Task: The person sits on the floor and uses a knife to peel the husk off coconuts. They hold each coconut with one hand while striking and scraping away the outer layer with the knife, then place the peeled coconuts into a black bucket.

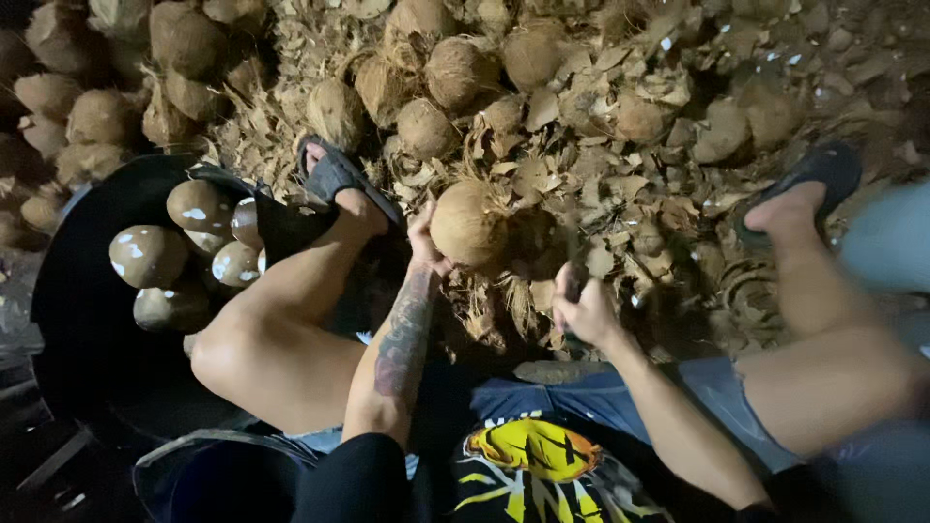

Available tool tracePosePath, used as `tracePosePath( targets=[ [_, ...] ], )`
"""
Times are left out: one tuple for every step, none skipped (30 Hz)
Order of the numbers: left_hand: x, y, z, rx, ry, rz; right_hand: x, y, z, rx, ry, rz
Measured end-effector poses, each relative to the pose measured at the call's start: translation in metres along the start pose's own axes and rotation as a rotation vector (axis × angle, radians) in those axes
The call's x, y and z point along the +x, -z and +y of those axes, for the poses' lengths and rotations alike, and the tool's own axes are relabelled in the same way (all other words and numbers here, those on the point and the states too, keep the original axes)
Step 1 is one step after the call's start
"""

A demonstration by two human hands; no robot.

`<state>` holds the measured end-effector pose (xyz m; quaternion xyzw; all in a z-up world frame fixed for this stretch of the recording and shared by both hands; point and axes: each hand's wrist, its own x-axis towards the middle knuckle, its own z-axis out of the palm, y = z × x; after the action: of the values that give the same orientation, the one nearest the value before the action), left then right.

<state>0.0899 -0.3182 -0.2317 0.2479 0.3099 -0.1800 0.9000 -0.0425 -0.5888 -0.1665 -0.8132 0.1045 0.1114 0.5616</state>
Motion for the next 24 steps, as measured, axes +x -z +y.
tracePosePath(
  targets=[
    [-0.002, 0.001, -0.009, -0.008, 0.016, 0.003, -0.005, 0.001, -0.002, 0.123, 0.068, -0.104],
    [-0.004, 0.003, -0.017, -0.015, 0.032, 0.006, -0.010, 0.002, -0.003, 0.245, 0.136, -0.209],
    [-0.004, 0.002, -0.018, -0.027, 0.040, 0.025, -0.019, 0.003, -0.005, 0.242, 0.115, -0.221],
    [-0.004, 0.001, -0.019, -0.012, 0.035, 0.058, -0.028, 0.004, -0.007, 0.334, 0.273, -0.290],
    [0.003, -0.006, -0.017, 0.005, 0.022, 0.077, -0.030, 0.006, -0.009, 0.424, 0.447, -0.355],
    [-0.005, 0.001, -0.026, -0.006, 0.023, 0.082, -0.033, 0.005, -0.003, 0.419, 0.441, -0.364],
    [-0.003, 0.000, -0.027, -0.005, 0.031, 0.088, -0.025, 0.003, 0.001, 0.341, 0.379, -0.382],
    [-0.001, -0.001, -0.028, -0.005, 0.039, 0.093, -0.017, 0.001, 0.004, 0.264, 0.317, -0.398],
    [0.001, -0.005, -0.028, -0.006, 0.038, 0.081, -0.012, -0.002, 0.012, 0.256, 0.325, -0.392],
    [0.003, -0.007, -0.028, -0.018, 0.049, 0.077, -0.007, -0.006, 0.022, 0.141, 0.216, -0.414],
    [-0.001, -0.004, -0.032, -0.033, 0.064, 0.089, -0.010, -0.011, 0.033, 0.031, 0.092, -0.441],
    [-0.001, -0.003, -0.032, -0.038, 0.067, 0.091, -0.015, -0.014, 0.037, 0.027, 0.087, -0.443],
    [0.000, -0.003, -0.029, 0.026, 0.057, 0.081, -0.018, -0.018, 0.041, -0.082, -0.031, -0.470],
    [0.000, -0.004, -0.026, 0.089, 0.048, 0.070, -0.021, -0.021, 0.044, -0.193, -0.149, -0.493],
    [0.002, 0.002, -0.029, 0.098, 0.037, 0.061, -0.026, -0.017, 0.016, -0.188, -0.135, -0.487],
    [0.004, 0.007, -0.031, 0.089, 0.056, 0.093, -0.031, -0.013, -0.010, -0.021, -0.196, -0.488],
    [-0.002, 0.018, -0.046, 0.066, 0.088, 0.140, -0.048, -0.004, -0.034, 0.140, -0.277, -0.495],
    [0.001, 0.009, -0.045, 0.062, 0.092, 0.145, -0.052, 0.002, -0.037, 0.138, -0.284, -0.499],
    [0.003, 0.004, -0.040, 0.057, 0.083, 0.113, -0.059, 0.001, -0.039, 0.167, -0.058, -0.477],
    [0.005, -0.001, -0.035, 0.051, 0.075, 0.081, -0.066, 0.001, -0.042, 0.194, 0.168, -0.446],
    [0.005, -0.004, -0.036, 0.041, 0.075, 0.085, -0.068, 0.007, -0.046, 0.187, 0.163, -0.454],
    [0.004, -0.006, -0.036, 0.060, 0.065, 0.067, -0.071, 0.013, -0.051, 0.296, 0.207, -0.494],
    [0.005, -0.009, -0.029, 0.098, 0.057, 0.045, -0.073, 0.013, -0.056, 0.417, 0.257, -0.519],
    [-0.002, -0.001, -0.034, 0.106, 0.060, 0.045, -0.074, 0.013, -0.061, 0.423, 0.257, -0.513]
  ],
)
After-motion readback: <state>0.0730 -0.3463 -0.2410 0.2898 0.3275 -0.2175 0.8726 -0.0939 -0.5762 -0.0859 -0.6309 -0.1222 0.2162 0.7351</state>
